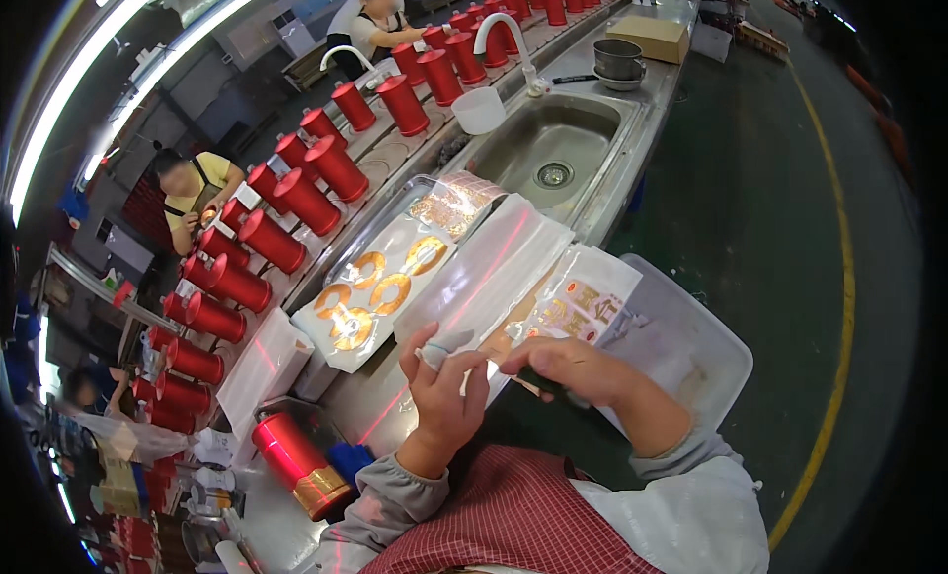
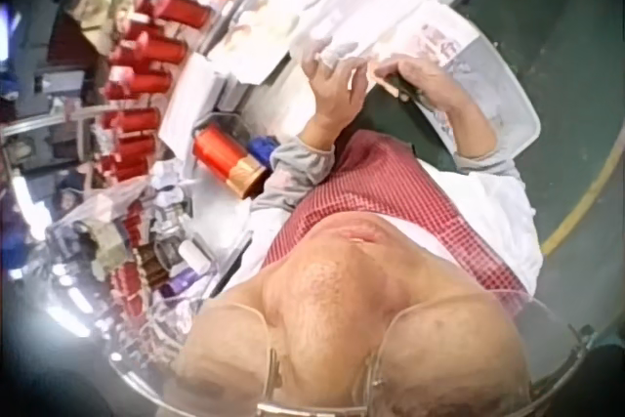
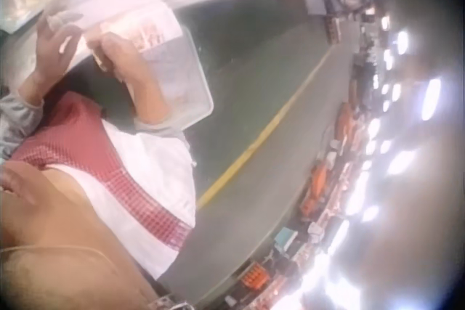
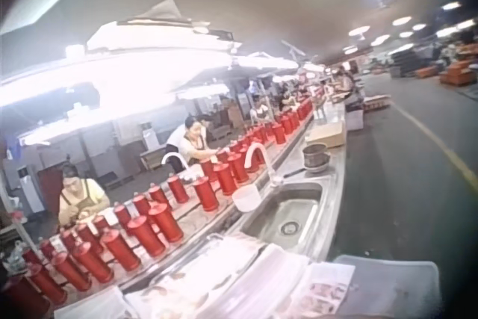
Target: The person applies a gold decorative label to a red cylindrical tin using a green squeegee tool to smooth the surface. They then apply a smaller square sticker to the tin and press it down firmly. The person works at a stainless steel counter with stacks of red tins and sticker sheets nearby.
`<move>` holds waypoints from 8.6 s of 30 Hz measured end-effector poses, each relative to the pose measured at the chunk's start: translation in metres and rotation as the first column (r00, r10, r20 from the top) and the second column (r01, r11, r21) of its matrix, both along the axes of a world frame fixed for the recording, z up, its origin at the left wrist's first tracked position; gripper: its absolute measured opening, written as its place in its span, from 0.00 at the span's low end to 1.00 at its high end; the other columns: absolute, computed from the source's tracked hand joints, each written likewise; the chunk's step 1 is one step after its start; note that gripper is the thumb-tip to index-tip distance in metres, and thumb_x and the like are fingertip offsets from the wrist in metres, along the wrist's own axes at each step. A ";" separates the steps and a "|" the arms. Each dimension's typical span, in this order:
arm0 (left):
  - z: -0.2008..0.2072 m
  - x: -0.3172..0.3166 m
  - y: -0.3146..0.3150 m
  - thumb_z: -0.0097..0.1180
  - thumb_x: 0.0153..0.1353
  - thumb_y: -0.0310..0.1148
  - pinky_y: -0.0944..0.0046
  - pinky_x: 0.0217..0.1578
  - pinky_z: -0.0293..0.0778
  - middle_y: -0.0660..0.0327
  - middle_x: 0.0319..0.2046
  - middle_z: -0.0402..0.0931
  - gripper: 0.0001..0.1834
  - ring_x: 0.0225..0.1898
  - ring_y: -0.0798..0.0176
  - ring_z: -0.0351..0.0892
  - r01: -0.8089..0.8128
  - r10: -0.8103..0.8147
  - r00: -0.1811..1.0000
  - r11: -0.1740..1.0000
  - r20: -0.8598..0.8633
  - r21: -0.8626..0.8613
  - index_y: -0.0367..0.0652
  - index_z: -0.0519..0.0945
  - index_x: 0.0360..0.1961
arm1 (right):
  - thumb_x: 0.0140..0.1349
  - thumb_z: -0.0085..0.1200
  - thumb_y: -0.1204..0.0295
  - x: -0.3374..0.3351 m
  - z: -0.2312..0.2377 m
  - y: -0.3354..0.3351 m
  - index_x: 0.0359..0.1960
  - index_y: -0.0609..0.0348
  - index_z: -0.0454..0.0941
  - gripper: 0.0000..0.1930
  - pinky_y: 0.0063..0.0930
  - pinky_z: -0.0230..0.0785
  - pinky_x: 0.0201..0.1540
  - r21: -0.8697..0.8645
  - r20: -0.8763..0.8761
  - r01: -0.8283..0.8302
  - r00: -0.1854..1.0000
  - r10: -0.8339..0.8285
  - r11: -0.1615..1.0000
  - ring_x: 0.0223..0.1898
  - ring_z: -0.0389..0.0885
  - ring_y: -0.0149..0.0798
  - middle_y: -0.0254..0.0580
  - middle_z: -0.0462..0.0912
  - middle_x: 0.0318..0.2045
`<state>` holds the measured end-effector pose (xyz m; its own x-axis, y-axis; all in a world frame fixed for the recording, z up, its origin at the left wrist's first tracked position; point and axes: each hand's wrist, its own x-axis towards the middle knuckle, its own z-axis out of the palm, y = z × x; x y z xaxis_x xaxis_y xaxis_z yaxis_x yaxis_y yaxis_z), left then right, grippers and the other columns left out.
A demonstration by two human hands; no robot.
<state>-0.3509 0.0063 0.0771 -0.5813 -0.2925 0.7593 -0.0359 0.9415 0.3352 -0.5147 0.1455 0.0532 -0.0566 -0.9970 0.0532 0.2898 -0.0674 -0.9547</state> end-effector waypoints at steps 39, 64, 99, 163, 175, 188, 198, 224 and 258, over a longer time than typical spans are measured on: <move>-0.035 0.056 -0.031 0.63 0.58 0.30 0.48 0.59 0.59 0.50 0.48 0.75 0.07 0.58 0.43 0.64 0.007 -0.054 0.994 0.901 0.096 0.434 0.42 0.78 0.35 | 0.61 0.59 0.70 0.053 -0.002 -0.064 0.35 0.60 0.81 0.06 0.36 0.67 0.54 -0.398 -0.697 0.109 0.610 -0.378 0.911 0.53 0.72 0.47 0.47 0.74 0.51; -0.064 0.093 -0.047 0.60 0.59 0.29 0.49 0.61 0.57 0.53 0.52 0.76 0.05 0.61 0.46 0.63 0.037 -0.065 0.997 0.887 0.045 0.461 0.44 0.77 0.35 | 0.58 0.61 0.72 0.071 -0.012 -0.089 0.30 0.61 0.78 0.06 0.37 0.64 0.58 -0.413 -0.732 0.160 0.526 -0.432 0.896 0.55 0.71 0.47 0.46 0.73 0.50; 0.023 0.201 -0.022 0.60 0.54 0.30 0.48 0.50 0.68 0.54 0.31 0.69 0.06 0.50 0.42 0.71 -0.062 0.072 0.997 0.844 0.001 0.533 0.41 0.77 0.31 | 0.57 0.55 0.71 -0.342 -0.168 -0.288 0.29 0.59 0.80 0.06 0.49 0.71 0.46 0.161 -0.820 0.342 -0.475 0.318 0.926 0.41 0.79 0.57 0.55 0.80 0.35; -0.049 0.326 -0.087 0.51 0.68 0.36 0.55 0.63 0.64 0.47 0.66 0.56 0.42 0.64 0.55 0.64 0.332 0.420 0.802 0.276 -0.424 0.902 0.38 0.38 0.72 | 0.57 0.64 0.66 0.310 -0.023 -0.257 0.33 0.57 0.70 0.14 0.40 0.57 0.62 -0.278 -0.484 -0.258 0.870 0.098 0.925 0.57 0.66 0.50 0.51 0.69 0.50; -0.053 0.325 -0.085 0.43 0.70 0.54 0.52 0.61 0.68 0.48 0.66 0.57 0.43 0.63 0.52 0.66 0.368 0.309 0.822 0.352 -0.478 0.860 0.39 0.41 0.72 | 0.65 0.57 0.62 0.302 -0.028 -0.247 0.41 0.56 0.70 0.14 0.39 0.55 0.65 -0.343 -0.585 -0.259 0.811 0.010 0.903 0.62 0.64 0.50 0.54 0.66 0.57; -0.051 0.323 -0.088 0.57 0.63 0.39 0.56 0.63 0.65 0.48 0.65 0.58 0.48 0.63 0.54 0.65 0.458 0.272 0.793 0.323 -0.545 0.828 0.37 0.39 0.73 | 0.61 0.61 0.61 0.308 -0.038 -0.243 0.43 0.56 0.68 0.18 0.39 0.57 0.64 -0.342 -0.507 -0.192 0.862 -0.008 0.920 0.63 0.64 0.51 0.55 0.63 0.59; -0.049 0.323 -0.091 0.56 0.64 0.35 0.58 0.61 0.66 0.50 0.64 0.60 0.45 0.61 0.56 0.67 0.398 0.314 0.807 0.337 -0.500 0.853 0.39 0.41 0.73 | 0.53 0.65 0.66 0.316 -0.045 -0.252 0.40 0.56 0.68 0.19 0.40 0.58 0.63 -0.408 -0.398 -0.135 0.916 -0.042 0.903 0.58 0.66 0.52 0.54 0.67 0.52; -0.047 0.326 -0.086 0.57 0.65 0.43 0.59 0.66 0.56 0.48 0.69 0.50 0.53 0.69 0.56 0.55 0.381 0.366 0.813 0.253 -0.453 0.889 0.34 0.31 0.72 | 0.53 0.67 0.60 0.307 -0.020 -0.242 0.39 0.59 0.67 0.23 0.41 0.56 0.63 -0.165 -0.431 -0.224 0.892 0.134 0.961 0.63 0.62 0.51 0.60 0.63 0.58; -0.042 0.325 -0.084 0.56 0.66 0.36 0.58 0.63 0.63 0.46 0.67 0.53 0.46 0.65 0.55 0.61 0.292 0.434 0.818 0.250 -0.377 0.923 0.35 0.38 0.73 | 0.54 0.68 0.60 0.312 -0.020 -0.243 0.39 0.58 0.66 0.23 0.38 0.55 0.64 -0.183 -0.483 -0.179 0.873 0.070 0.967 0.62 0.65 0.48 0.57 0.69 0.55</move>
<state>-0.0263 -0.0773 0.0346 -0.1857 -0.9826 0.0080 0.4116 -0.0704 0.9086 -0.2027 -0.0978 0.0334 0.1528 -0.9548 0.2550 -0.1685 -0.2794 -0.9453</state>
